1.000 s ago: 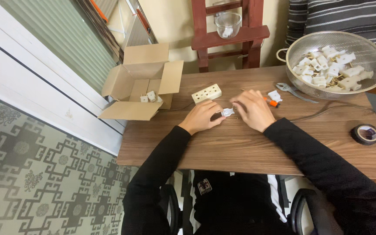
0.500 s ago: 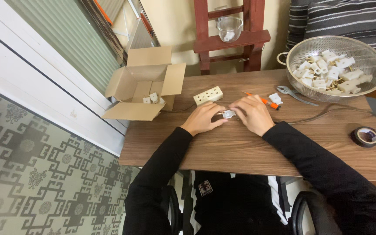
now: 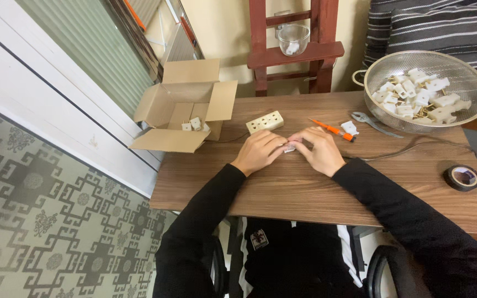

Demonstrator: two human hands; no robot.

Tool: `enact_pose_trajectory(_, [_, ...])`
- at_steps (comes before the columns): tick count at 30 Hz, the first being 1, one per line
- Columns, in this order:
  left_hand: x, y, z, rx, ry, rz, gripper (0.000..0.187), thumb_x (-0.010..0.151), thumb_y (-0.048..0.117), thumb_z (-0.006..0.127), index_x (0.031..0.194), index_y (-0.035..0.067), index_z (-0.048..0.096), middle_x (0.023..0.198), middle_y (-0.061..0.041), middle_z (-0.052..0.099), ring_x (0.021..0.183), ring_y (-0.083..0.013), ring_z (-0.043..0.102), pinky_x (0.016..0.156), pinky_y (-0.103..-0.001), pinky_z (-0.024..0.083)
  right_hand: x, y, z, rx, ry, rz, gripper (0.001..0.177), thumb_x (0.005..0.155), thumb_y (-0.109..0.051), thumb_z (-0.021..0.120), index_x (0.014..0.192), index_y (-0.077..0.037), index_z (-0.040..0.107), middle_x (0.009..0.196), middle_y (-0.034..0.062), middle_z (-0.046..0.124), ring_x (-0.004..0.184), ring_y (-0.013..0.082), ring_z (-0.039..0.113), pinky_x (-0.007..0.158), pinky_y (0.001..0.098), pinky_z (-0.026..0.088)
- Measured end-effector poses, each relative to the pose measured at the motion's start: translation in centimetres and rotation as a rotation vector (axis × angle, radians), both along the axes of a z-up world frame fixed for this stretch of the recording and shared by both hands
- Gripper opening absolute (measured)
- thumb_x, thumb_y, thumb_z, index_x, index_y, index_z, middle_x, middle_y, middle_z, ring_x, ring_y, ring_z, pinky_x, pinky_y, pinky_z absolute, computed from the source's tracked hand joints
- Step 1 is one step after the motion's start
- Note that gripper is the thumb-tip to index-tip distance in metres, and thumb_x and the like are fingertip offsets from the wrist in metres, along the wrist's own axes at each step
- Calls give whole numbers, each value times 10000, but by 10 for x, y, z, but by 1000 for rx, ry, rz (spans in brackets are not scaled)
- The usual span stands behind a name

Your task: The person assembles electrical plugs by inserting metal pins into plastic housings and securing them using a small screwdriver.

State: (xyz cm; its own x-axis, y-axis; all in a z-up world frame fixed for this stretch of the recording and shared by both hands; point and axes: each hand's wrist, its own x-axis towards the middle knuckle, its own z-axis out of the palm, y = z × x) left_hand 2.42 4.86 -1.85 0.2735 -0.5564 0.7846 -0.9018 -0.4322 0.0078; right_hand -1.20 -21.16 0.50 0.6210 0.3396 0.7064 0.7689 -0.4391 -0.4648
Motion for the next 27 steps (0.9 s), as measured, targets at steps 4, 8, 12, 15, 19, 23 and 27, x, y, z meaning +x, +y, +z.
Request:
enact_pose_trajectory(4, [-2, 1, 9, -18, 28, -22, 118, 1157, 227, 808, 1257, 170, 837, 1126, -2, 840, 959, -244, 807, 905, -396, 661, -1, 1, 1, 17, 9, 23, 146, 1050, -83, 878, 1179, -149, 879, 949, 67, 820, 959, 347, 813, 922, 494, 604])
enact_pose_trajectory(8, [-7, 1, 16, -59, 21, -19, 86, 1166, 202, 793, 1227, 167, 843, 1099, 0, 839, 922, -244, 799, 884, -381, 665, -3, 1, 3, -13, -32, -2, 161, 1036, -136, 914, 1190, -151, 873, 981, 47, 837, 975, 317, 823, 926, 471, 607])
enact_pose_trajectory(12, [-10, -1, 21, -75, -5, -34, 72, 1162, 187, 799, 1195, 141, 844, 1070, -30, 836, 887, -259, 788, 849, -387, 660, -4, -2, 6, -80, -117, -27, 144, 1043, -178, 915, 1167, -138, 854, 1000, 57, 831, 986, 344, 812, 921, 490, 605])
enact_pose_trajectory(15, [-14, -2, 28, -84, -3, -38, 73, 1158, 181, 806, 1201, 140, 849, 1069, -32, 841, 882, -267, 792, 842, -396, 665, 0, -3, 0, -117, -140, -76, 120, 1054, -204, 909, 1153, -161, 857, 996, 26, 833, 978, 321, 811, 921, 472, 599])
enact_pose_trajectory(19, [-13, -2, 27, -96, -10, -34, 78, 1162, 187, 799, 1205, 146, 849, 1072, -25, 844, 879, -261, 796, 831, -388, 669, -2, -3, 1, -110, -139, -113, 147, 1050, -237, 923, 1163, -172, 855, 987, 2, 831, 976, 301, 810, 915, 453, 602])
enact_pose_trajectory(23, [-16, -3, 31, -103, -1, -38, 76, 1158, 168, 801, 1207, 130, 845, 1057, -43, 837, 868, -276, 790, 809, -392, 659, -2, -2, 1, -128, -124, -110, 117, 1046, -169, 898, 1154, -159, 851, 993, 25, 833, 973, 315, 813, 912, 457, 612])
enact_pose_trajectory(27, [-18, -4, 34, -107, 6, -49, 84, 1145, 155, 820, 1219, 125, 845, 1054, -47, 838, 863, -272, 789, 798, -392, 659, 0, -2, -1, -128, -105, -108, 124, 1048, -162, 893, 1162, -150, 845, 996, 25, 829, 984, 316, 817, 923, 458, 614])
